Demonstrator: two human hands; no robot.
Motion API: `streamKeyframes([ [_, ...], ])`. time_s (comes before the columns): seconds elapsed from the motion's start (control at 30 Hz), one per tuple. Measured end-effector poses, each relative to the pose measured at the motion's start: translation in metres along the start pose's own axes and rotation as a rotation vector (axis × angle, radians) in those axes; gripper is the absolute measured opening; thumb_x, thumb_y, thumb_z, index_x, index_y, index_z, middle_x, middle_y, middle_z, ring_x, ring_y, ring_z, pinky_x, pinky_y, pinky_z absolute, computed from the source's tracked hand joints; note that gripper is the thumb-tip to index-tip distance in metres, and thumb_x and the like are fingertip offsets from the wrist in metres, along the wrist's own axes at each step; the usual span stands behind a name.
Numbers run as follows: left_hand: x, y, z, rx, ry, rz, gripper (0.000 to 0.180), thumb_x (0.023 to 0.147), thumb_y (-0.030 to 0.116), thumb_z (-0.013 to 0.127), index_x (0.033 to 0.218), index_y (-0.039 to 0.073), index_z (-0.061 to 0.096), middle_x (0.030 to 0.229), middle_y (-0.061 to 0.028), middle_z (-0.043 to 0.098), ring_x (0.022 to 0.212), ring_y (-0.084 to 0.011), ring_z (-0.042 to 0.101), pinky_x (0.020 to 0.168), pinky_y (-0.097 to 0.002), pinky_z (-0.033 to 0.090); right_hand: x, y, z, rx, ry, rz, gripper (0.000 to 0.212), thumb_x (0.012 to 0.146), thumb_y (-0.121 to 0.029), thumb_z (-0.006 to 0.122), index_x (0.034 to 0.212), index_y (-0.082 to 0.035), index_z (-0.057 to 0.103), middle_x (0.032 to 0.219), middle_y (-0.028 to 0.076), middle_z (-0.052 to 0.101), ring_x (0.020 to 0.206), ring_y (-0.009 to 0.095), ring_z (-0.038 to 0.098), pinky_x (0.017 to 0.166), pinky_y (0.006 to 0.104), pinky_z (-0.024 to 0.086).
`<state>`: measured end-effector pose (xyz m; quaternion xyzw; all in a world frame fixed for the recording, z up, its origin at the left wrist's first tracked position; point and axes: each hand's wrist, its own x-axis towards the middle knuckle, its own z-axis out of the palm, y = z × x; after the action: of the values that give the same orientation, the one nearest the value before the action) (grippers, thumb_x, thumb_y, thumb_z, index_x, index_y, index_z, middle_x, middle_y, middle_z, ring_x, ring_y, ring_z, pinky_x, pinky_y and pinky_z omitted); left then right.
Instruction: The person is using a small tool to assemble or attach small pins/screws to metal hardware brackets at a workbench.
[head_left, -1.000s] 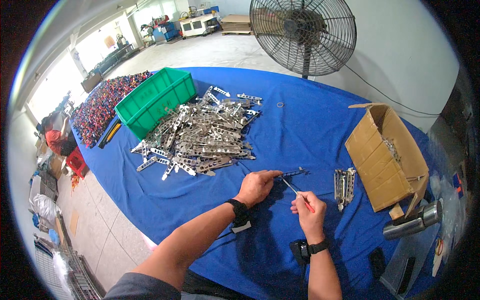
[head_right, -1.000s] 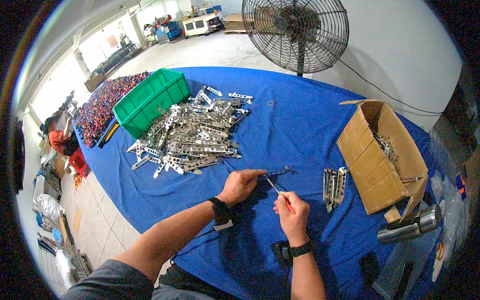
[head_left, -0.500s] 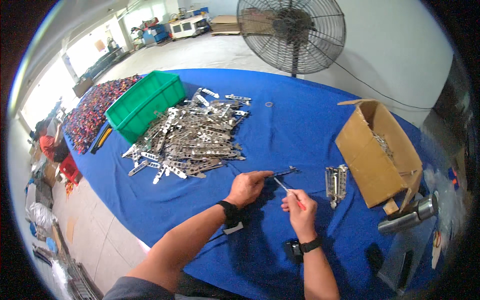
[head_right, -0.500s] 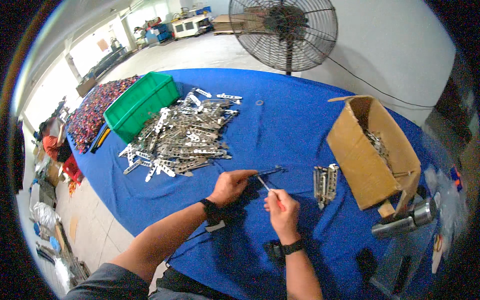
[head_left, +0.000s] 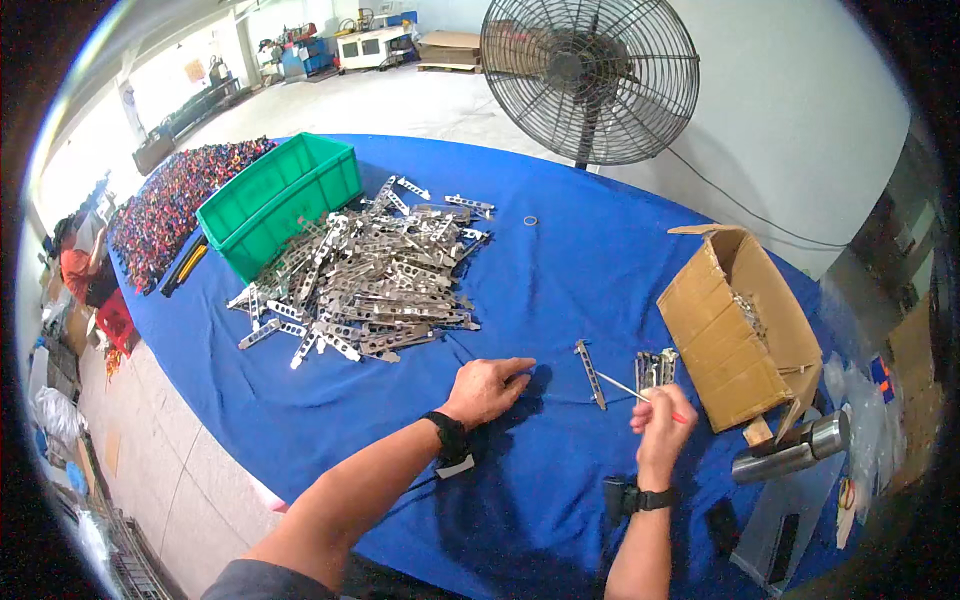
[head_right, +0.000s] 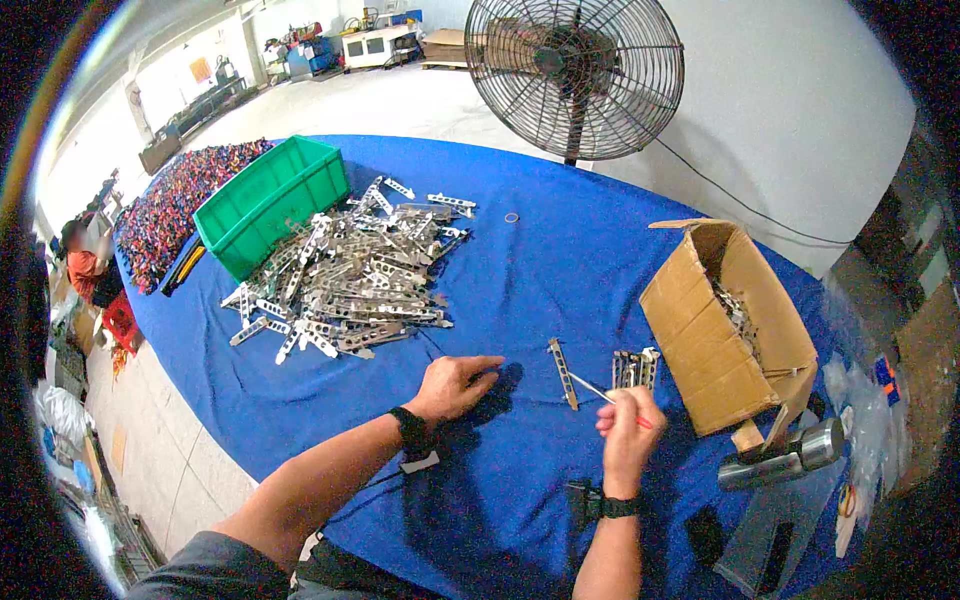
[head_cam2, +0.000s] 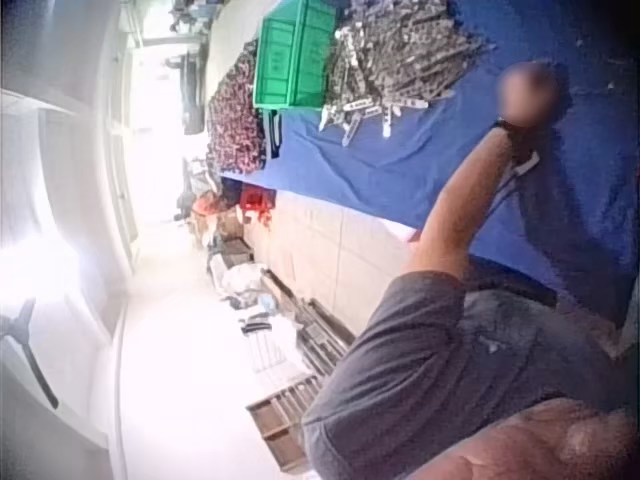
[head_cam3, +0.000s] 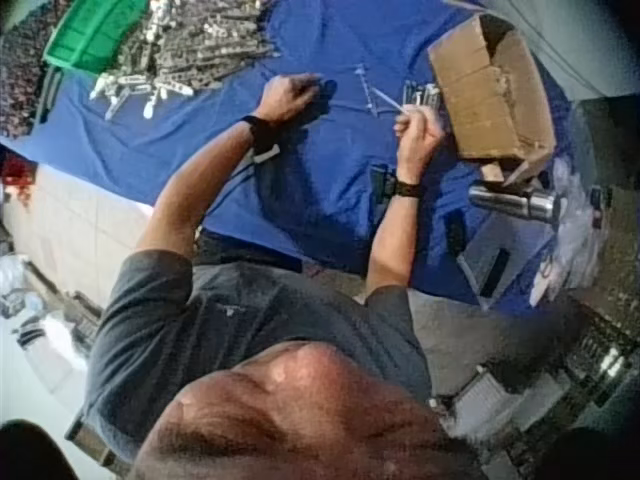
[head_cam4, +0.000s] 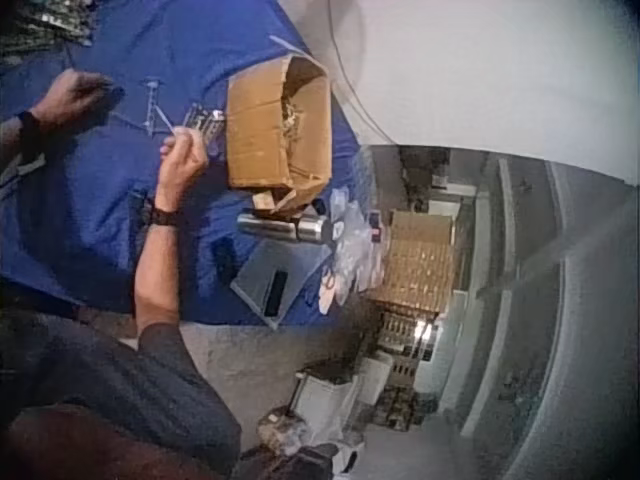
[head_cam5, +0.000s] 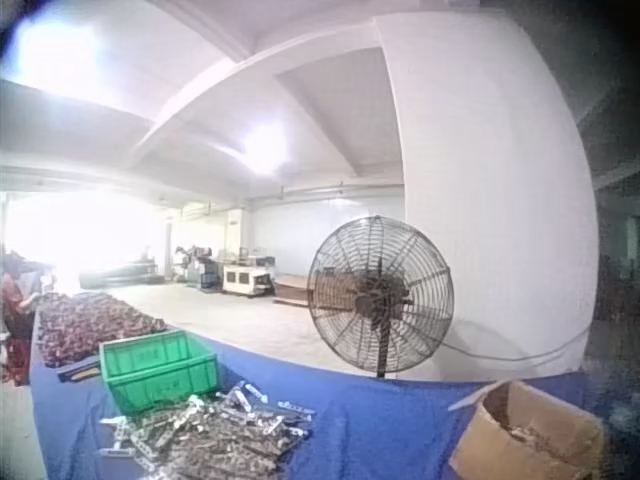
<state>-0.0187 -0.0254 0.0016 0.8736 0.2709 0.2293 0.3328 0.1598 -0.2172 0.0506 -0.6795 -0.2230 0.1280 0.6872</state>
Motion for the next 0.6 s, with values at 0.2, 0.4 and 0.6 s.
streamKeyframes([
  [0.2, 0.001, 0.003, 0.003, 0.048, -0.005, 0.01, 0.03, 0.088, 0.029, 0.061, 0.114, 0.015, 0.07, 0.094, -0.0145, 0.071, 0.085, -0.0348, 0.068, 0.077, -0.0445, 0.054, 0.0, 0.036, 0.012, -0.117, -0.081, -0.06, 0.018, 0.096, -0.014, 0.054, 0.088, -0.002, 0.064, 0.066, 0.005, 0.062, 0.05, 0.011, 0.058, 0.047, 0.0263, 0.048],
  [0.4, 0.002, 0.002, 0.01, 0.038, 0.017, 0.031, 0.03, 0.088, 0.029, 0.061, 0.113, 0.015, 0.07, 0.094, -0.0137, 0.071, 0.084, -0.0344, 0.068, 0.076, -0.044, 0.055, 0.024, 0.039, -0.032, -0.169, 0.156, -0.123, 0.018, 0.095, -0.015, 0.053, 0.087, -0.003, 0.063, 0.061, 0.001, 0.054, 0.046, 0.008, 0.051, 0.041, 0.0235, 0.039],
  [0.6, 0.0, -0.004, 0.001, 0.015, -0.073, -0.072, 0.031, 0.089, 0.028, 0.063, 0.114, 0.011, 0.07, 0.099, -0.016, 0.071, 0.089, -0.0345, 0.068, 0.079, -0.0425, 0.054, 0.013, 0.041, 0.0, 0.007, 0.058, -0.024, 0.018, 0.092, -0.015, 0.055, 0.077, -0.007, 0.06, 0.059, 0.0, 0.051, 0.046, 0.008, 0.049, 0.041, 0.0225, 0.038],
])
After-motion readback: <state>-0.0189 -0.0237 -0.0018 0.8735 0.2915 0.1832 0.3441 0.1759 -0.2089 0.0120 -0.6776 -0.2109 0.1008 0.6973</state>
